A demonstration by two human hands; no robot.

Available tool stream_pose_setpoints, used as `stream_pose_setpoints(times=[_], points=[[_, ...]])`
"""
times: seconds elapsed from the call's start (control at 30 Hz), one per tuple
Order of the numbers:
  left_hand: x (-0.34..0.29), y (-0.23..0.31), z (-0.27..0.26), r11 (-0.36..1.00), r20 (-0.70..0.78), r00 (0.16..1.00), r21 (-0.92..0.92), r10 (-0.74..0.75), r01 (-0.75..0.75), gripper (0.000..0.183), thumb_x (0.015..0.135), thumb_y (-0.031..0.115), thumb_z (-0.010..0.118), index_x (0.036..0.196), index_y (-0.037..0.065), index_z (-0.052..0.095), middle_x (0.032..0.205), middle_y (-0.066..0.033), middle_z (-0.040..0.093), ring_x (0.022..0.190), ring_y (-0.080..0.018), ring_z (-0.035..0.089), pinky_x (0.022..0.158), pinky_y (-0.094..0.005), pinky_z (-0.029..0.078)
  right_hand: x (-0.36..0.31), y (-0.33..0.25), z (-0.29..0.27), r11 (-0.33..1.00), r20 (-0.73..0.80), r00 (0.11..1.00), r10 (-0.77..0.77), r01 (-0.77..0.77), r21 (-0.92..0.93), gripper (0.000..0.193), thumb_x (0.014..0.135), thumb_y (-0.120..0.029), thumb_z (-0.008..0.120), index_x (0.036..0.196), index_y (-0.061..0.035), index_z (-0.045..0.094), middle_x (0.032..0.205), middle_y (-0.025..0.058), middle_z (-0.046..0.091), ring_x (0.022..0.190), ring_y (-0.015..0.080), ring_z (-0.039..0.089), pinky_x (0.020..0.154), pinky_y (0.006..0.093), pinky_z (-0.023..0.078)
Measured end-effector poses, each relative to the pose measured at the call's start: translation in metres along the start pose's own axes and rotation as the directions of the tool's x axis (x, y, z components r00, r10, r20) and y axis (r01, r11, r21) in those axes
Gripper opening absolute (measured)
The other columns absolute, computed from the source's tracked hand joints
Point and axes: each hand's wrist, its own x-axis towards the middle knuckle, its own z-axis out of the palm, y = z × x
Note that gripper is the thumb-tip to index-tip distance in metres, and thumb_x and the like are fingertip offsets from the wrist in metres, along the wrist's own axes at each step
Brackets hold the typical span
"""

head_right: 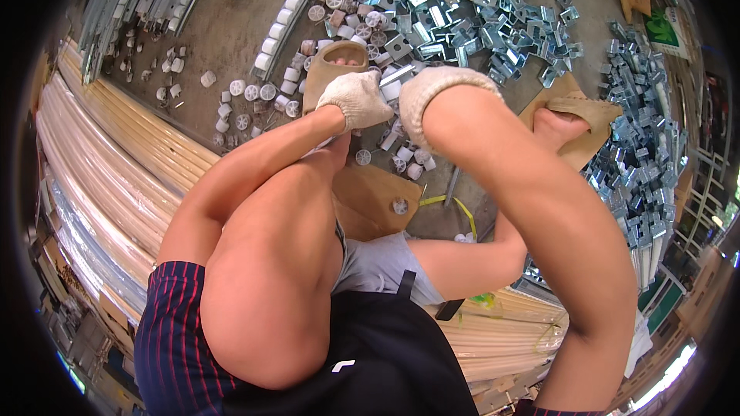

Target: The person assembles metal rails by attaching U-shaped brackets and plastic rollers to long metal tracks. They use a screwdriver to tighten screws on the brackets and a hammer to secure the components into the rail.

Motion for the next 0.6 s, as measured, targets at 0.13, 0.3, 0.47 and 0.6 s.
stream_pose_setpoints(times=[0.13,0.3,0.47,0.6], points=[[0.008,0.002,0.000,1.000,0.036,0.999,0.013,0.025,-0.025,0.050,0.078,0.030,0.067,0.119,0.003,0.075,0.118,-0.0252,0.076,0.113,-0.0390,0.074,0.101,-0.0452,0.057,-0.011,-0.019,0.020,0.985,-0.048,0.993,0.105,-0.097,0.141,0.033,0.090,-0.014,0.069,0.121,-0.0053,0.079,0.122,0.0194,0.077,0.111,0.0367,0.076,0.093,0.0452,0.062],[0.009,-0.008,0.001,0.999,-0.017,0.999,-0.042,0.028,-0.029,0.051,0.078,0.035,0.067,0.117,0.003,0.077,0.116,-0.0254,0.076,0.112,-0.0390,0.074,0.101,-0.0453,0.057,-0.001,-0.007,0.081,0.919,-0.233,0.947,0.220,-0.121,0.376,0.037,0.100,-0.019,0.058,0.131,-0.0032,0.071,0.117,0.0215,0.077,0.106,0.0414,0.075,0.090,0.0526,0.061],[0.007,-0.010,0.000,0.999,-0.066,0.997,-0.019,0.037,-0.038,0.051,0.078,0.037,0.068,0.116,0.003,0.077,0.116,-0.0263,0.076,0.112,-0.0389,0.074,0.102,-0.0452,0.057,-0.004,0.000,0.098,0.920,-0.317,0.935,0.161,-0.026,0.390,0.043,0.099,-0.017,0.055,0.141,-0.0066,0.062,0.106,0.0251,0.076,0.099,0.0430,0.074,0.088,0.0541,0.059],[0.007,-0.005,-0.001,0.998,-0.017,1.000,-0.056,0.000,-0.001,0.056,0.077,0.045,0.069,0.119,0.007,0.074,0.116,-0.0283,0.075,0.117,-0.0405,0.071,0.110,-0.0447,0.050,0.001,0.028,0.057,0.967,-0.199,0.979,0.042,0.011,0.256,0.041,0.099,-0.017,0.054,0.137,-0.0078,0.067,0.113,0.0240,0.076,0.105,0.0413,0.074,0.090,0.0515,0.059]])
